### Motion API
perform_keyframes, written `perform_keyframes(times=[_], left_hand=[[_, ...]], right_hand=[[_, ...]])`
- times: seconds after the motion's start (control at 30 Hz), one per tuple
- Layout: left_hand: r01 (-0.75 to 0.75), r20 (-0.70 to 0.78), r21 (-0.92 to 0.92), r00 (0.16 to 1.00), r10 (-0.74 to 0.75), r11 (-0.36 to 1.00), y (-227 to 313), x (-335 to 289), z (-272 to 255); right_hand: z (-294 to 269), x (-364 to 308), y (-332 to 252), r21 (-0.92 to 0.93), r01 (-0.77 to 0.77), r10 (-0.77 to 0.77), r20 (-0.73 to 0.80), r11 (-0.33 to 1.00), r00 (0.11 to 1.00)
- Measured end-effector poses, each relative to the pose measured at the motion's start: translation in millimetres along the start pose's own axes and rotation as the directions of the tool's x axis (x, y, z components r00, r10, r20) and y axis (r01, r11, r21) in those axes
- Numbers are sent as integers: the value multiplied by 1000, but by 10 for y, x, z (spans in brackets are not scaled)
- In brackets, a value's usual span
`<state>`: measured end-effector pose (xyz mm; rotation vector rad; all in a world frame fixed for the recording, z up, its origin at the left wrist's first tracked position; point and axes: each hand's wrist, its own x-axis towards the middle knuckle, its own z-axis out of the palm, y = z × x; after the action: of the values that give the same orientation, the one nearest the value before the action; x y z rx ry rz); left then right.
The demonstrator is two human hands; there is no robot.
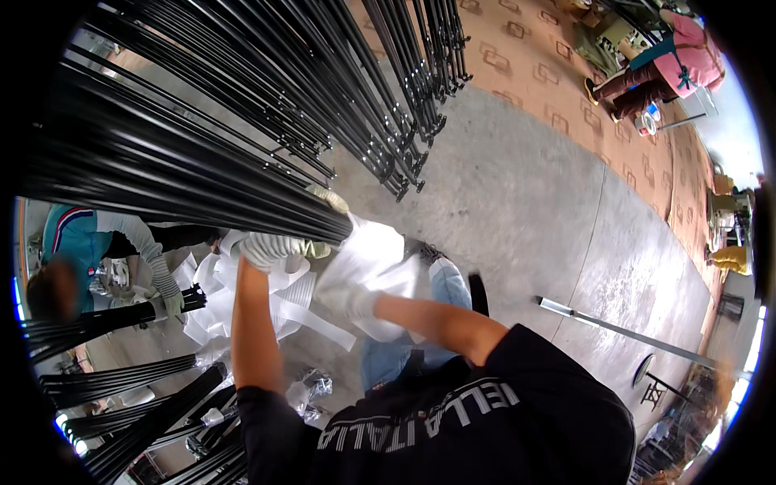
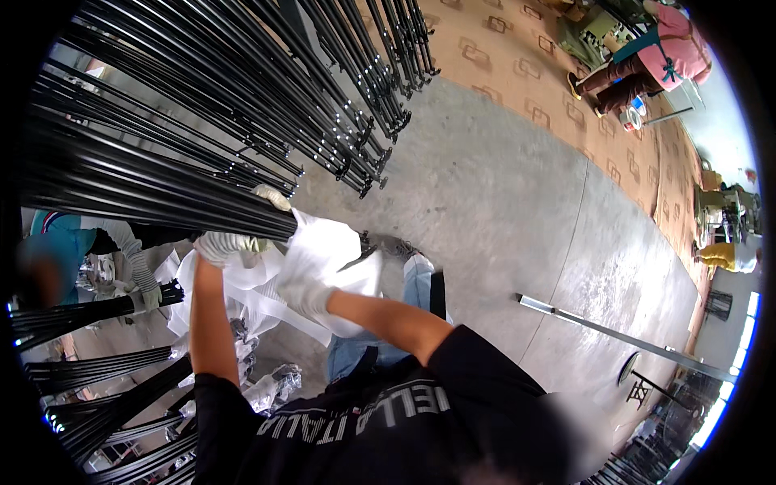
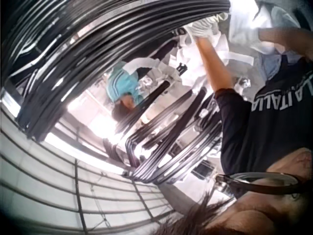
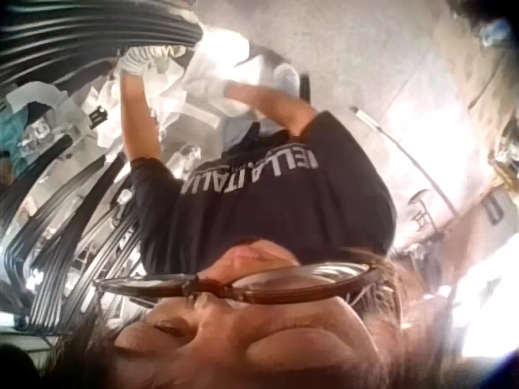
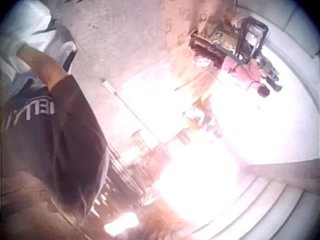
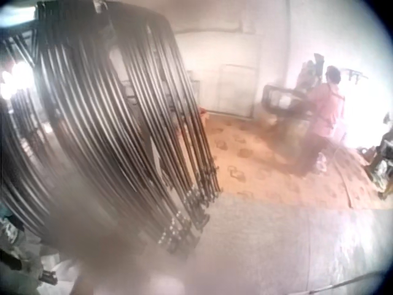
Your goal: The person wraps the ends of bundles of black metal rods with foam padding and plastic film while they are suspended on a rack.
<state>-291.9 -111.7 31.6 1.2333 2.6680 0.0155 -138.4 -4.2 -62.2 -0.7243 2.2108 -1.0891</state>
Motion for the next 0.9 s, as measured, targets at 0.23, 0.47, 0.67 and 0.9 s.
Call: perform_keyframes(times=[0.23,0.47,0.67,0.9], left_hand=[[55,82,160,994,-69,986,-356,-284,311],[298,-40,-25,953,-299,954,-56,-409,613],[649,200,-123,758,-621,751,-159,-603,1158],[336,-301,-287,857,-417,897,-417,-379,1304]], right_hand=[[245,936,439,-274,-76,-28,-357,959,934],[470,1356,691,-344,163,-325,-493,925,807],[243,517,178,-151,249,-288,-363,957,886],[-1134,473,748,309,235,126,-811,922,571]])
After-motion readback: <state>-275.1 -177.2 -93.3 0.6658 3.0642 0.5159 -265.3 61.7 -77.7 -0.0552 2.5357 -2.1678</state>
